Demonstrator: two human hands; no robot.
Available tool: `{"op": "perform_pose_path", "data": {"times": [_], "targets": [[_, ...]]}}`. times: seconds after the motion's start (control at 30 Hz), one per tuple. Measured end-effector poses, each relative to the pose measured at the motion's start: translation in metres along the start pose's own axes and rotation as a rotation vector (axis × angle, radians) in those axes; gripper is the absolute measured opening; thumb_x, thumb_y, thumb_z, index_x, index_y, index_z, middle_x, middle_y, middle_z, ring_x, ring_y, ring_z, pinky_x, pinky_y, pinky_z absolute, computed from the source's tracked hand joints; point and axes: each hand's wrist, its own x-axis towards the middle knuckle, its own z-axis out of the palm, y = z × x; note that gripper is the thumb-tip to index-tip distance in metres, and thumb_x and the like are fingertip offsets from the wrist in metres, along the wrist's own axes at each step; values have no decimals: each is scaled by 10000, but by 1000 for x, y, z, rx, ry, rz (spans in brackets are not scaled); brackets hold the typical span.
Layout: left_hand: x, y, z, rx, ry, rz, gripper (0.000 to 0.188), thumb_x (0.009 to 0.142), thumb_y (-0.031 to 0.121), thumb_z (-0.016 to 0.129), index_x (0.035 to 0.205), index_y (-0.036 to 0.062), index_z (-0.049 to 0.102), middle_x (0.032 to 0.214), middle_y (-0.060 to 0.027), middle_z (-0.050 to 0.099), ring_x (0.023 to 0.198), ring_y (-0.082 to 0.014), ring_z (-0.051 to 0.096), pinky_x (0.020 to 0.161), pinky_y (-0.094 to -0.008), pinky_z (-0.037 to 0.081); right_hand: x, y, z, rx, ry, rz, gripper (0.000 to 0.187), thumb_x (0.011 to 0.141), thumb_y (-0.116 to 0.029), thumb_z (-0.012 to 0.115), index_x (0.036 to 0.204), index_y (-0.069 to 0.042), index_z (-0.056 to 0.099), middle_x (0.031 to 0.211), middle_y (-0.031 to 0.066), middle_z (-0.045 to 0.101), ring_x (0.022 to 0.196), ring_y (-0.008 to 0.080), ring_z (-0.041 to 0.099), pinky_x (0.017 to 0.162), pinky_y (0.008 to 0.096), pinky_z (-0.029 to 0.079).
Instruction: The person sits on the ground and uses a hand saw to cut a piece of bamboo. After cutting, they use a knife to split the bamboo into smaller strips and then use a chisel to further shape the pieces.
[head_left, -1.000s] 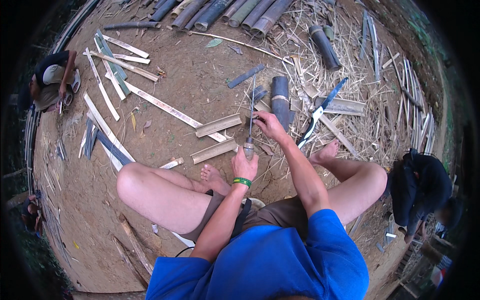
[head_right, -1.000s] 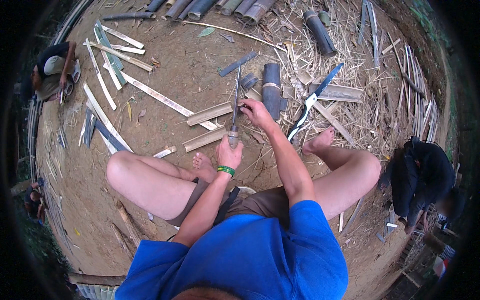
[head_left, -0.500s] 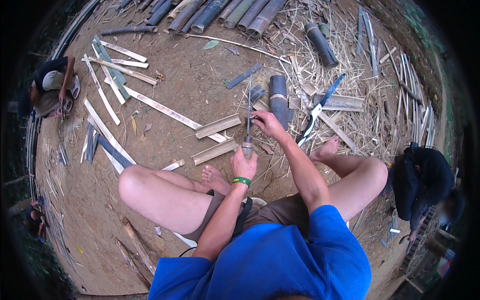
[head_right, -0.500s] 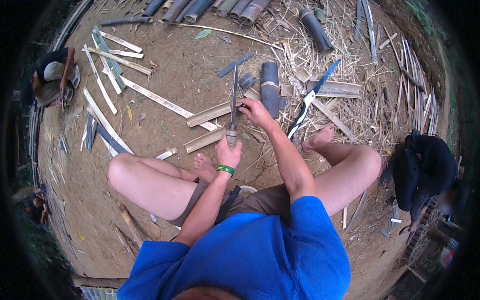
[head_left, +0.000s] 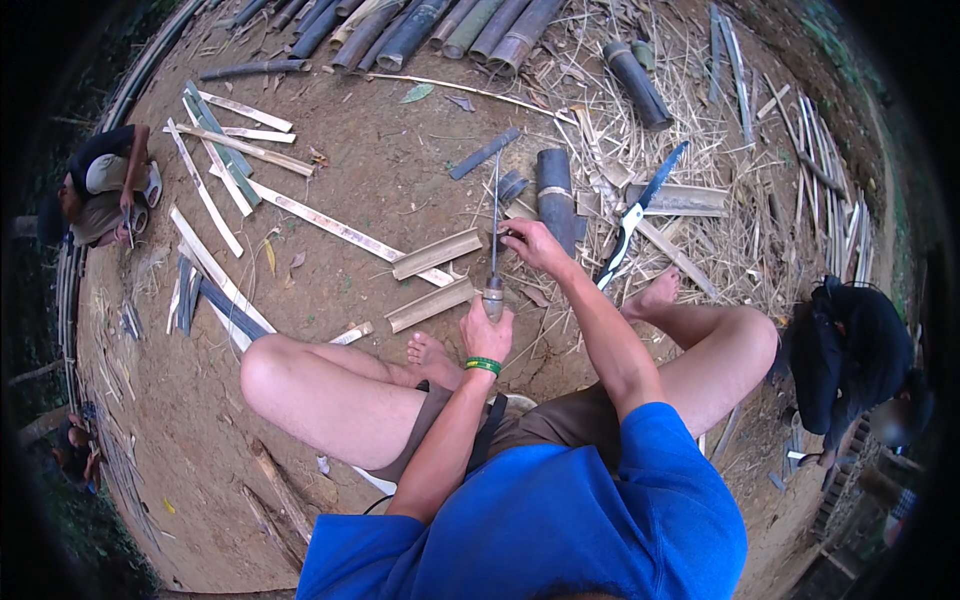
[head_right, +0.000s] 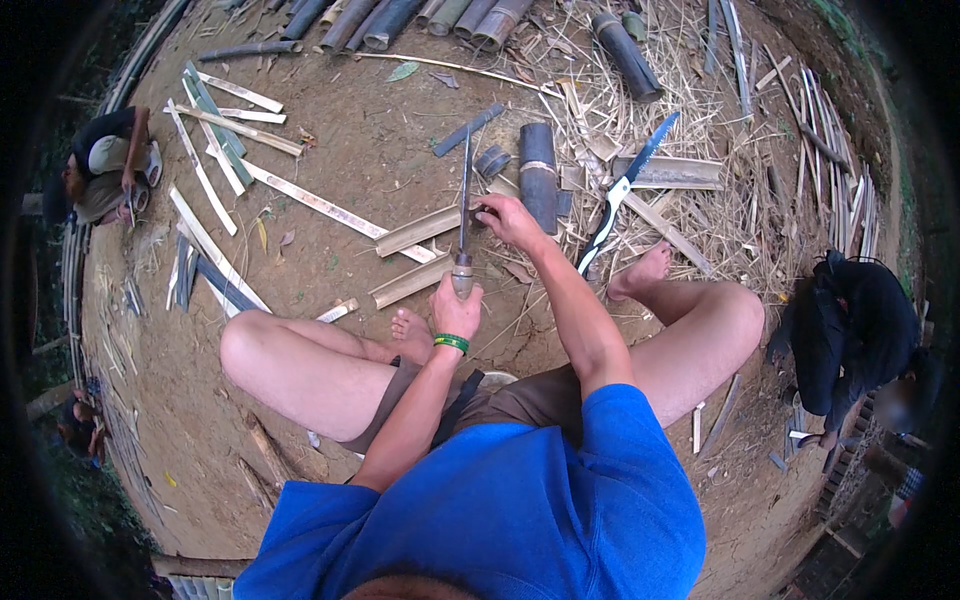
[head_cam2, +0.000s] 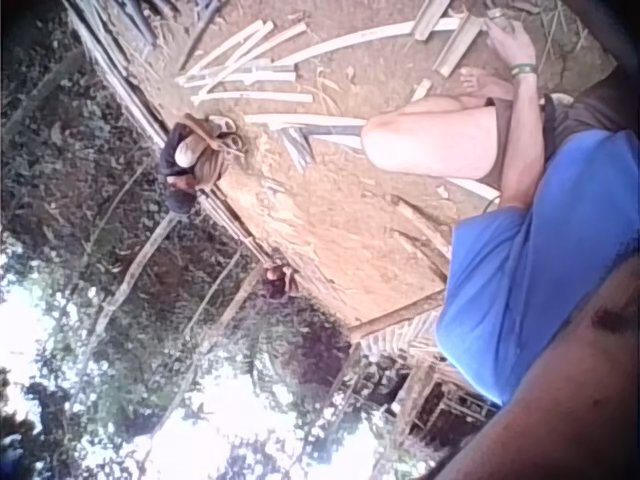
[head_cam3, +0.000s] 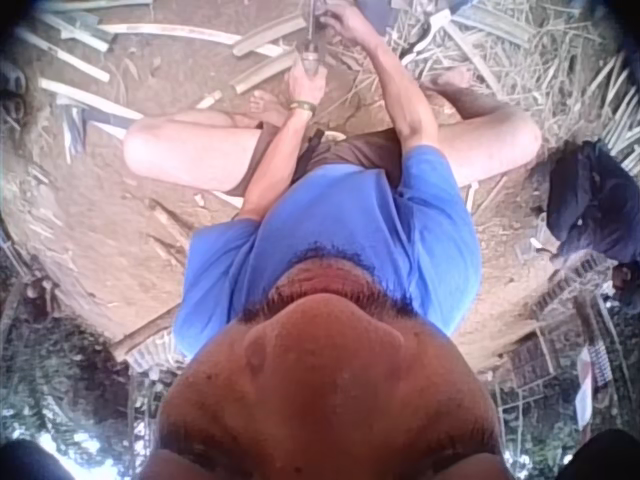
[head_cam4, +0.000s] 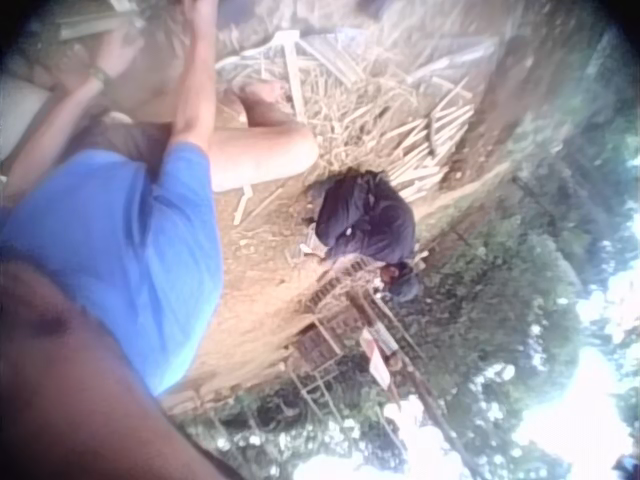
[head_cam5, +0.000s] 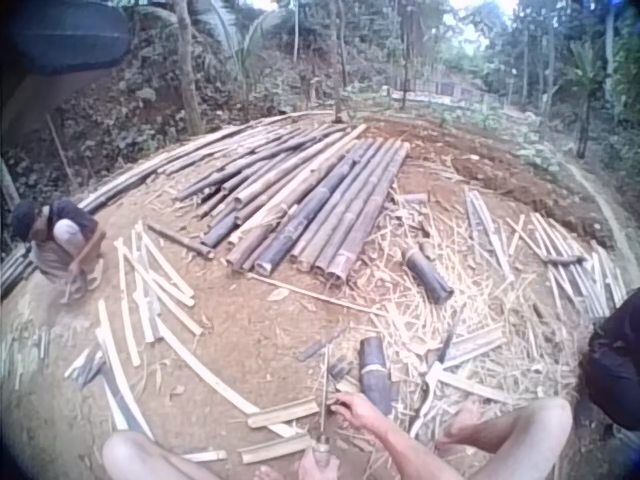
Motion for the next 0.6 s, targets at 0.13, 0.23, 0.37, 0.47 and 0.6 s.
{"op": "perform_pose_path", "data": {"times": [0.13,0.23,0.37,0.47,0.6], "targets": [[0,-3,-1,43,15,15,290,792,234,741,903,16,585,766,-237,658,769,-467,648,717,-545,485,2,-9,-2,19,-9,27,306,898,-93,712,1190,-8,682,1052,232,697,937,393,676,835,421,538],[-1,-2,-1,53,15,26,292,793,232,737,908,11,585,770,-241,664,769,-471,651,718,-553,488,2,-12,-3,23,-12,28,310,898,-95,714,1196,-12,682,1042,233,695,925,388,674,829,420,537],[-4,0,1,103,-1,6,292,801,239,722,925,9,591,776,-244,672,773,-477,655,720,-558,492,2,-9,-4,16,-26,23,313,905,-96,713,1206,-13,681,1074,227,699,944,375,677,845,411,539],[-6,-3,2,102,10,2,295,804,245,713,939,9,599,773,-243,672,776,-478,657,722,-558,494,1,-11,-3,55,-40,59,317,909,-95,712,1214,-14,680,1110,220,701,966,363,682,861,405,540],[-6,-5,4,63,10,-21,294,794,244,705,942,8,609,762,-241,669,774,-473,659,729,-557,495,0,-11,-3,43,-37,44,319,923,-107,719,1216,11,669,1058,180,699,875,268,660,800,373,534]]}}
